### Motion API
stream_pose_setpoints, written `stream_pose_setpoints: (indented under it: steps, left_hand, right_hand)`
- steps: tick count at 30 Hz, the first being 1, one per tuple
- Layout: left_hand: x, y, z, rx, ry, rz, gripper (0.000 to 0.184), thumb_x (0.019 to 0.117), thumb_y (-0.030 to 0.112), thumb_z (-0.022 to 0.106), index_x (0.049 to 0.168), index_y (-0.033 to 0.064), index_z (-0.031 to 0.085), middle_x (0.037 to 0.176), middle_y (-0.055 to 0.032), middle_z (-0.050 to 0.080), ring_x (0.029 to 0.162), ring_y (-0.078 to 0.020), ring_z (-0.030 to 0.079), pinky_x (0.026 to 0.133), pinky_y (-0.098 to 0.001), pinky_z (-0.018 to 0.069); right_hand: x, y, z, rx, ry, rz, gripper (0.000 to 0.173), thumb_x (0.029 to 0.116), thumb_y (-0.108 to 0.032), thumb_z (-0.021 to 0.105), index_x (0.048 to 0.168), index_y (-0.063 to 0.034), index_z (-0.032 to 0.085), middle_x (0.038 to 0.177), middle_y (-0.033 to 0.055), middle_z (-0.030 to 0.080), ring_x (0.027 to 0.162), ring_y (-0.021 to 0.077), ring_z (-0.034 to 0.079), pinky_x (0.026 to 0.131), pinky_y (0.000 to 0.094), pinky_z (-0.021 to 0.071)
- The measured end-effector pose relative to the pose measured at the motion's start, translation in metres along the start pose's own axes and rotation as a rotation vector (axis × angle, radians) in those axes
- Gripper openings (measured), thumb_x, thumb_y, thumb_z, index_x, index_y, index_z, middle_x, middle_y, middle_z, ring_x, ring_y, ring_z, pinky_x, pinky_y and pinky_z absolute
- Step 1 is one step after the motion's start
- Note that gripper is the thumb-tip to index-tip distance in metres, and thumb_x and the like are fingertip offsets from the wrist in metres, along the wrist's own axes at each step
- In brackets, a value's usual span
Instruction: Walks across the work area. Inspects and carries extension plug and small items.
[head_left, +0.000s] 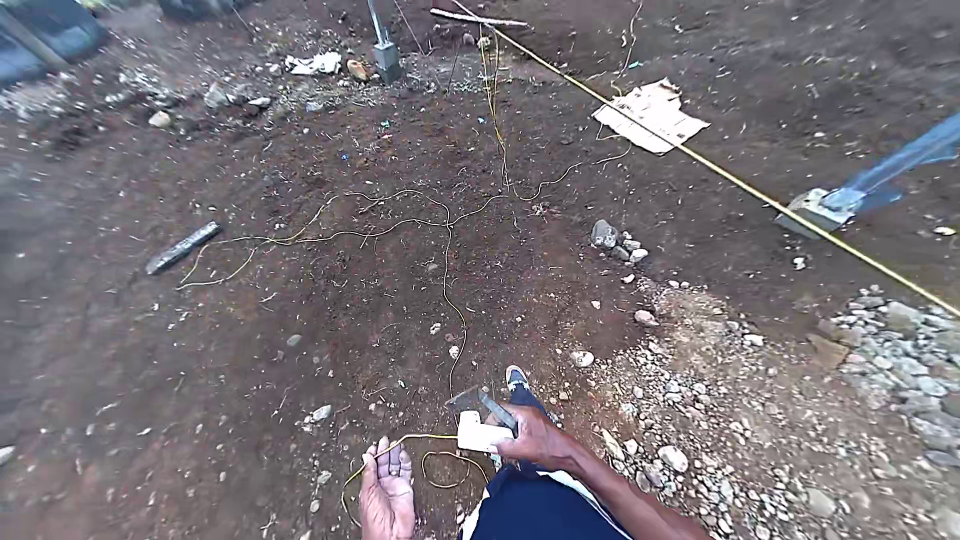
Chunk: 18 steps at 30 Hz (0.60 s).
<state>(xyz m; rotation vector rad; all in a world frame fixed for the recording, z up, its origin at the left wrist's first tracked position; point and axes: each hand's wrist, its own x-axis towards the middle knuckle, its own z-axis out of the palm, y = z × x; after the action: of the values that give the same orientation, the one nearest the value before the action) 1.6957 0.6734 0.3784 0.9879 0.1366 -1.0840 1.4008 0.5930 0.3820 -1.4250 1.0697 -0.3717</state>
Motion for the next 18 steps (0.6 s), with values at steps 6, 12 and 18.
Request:
stream_pose_setpoints:
  steps: [6,12,18]
  left_hand:
    - [0.104,-0.026,0.107,0.025,-0.107,0.101,0.030,0.1107,0.031,0.044,0.120,0.0116,0.065,0.110,-0.0109,0.076,0.095,-0.0246,0.075,0.081,-0.0423,0.0629]
    - [0.208,-0.044,0.238,0.044,-0.166,0.133,0.032,0.1109,0.034,0.043,0.127,0.0144,0.061,0.110,-0.0120,0.075,0.087,-0.0233,0.075,0.071,-0.0364,0.0626]
    - [0.280,-0.034,0.320,-0.025,-0.159,0.194,0.029,0.1102,0.032,0.046,0.126,0.0148,0.063,0.110,-0.0109,0.076,0.088,-0.0207,0.075,0.071,-0.0323,0.0628]
  right_hand:
    - [0.136,-0.001,-0.102,0.067,-0.062,-0.043,0.035,0.0841,-0.037,0.081,0.113,-0.0184,0.073,0.093,0.0018,0.073,0.083,0.0140,0.069,0.079,0.0426,0.0589]
    - [0.292,-0.026,-0.218,0.098,-0.191,-0.063,0.036,0.0845,-0.039,0.082,0.110,-0.0157,0.073,0.089,0.0028,0.071,0.078,0.0144,0.066,0.073,0.0405,0.0567]
    - [0.416,-0.070,-0.272,0.083,-0.310,-0.013,0.036,0.0855,-0.036,0.081,0.112,-0.0137,0.071,0.090,0.0032,0.069,0.078,0.0135,0.065,0.074,0.0385,0.0553]
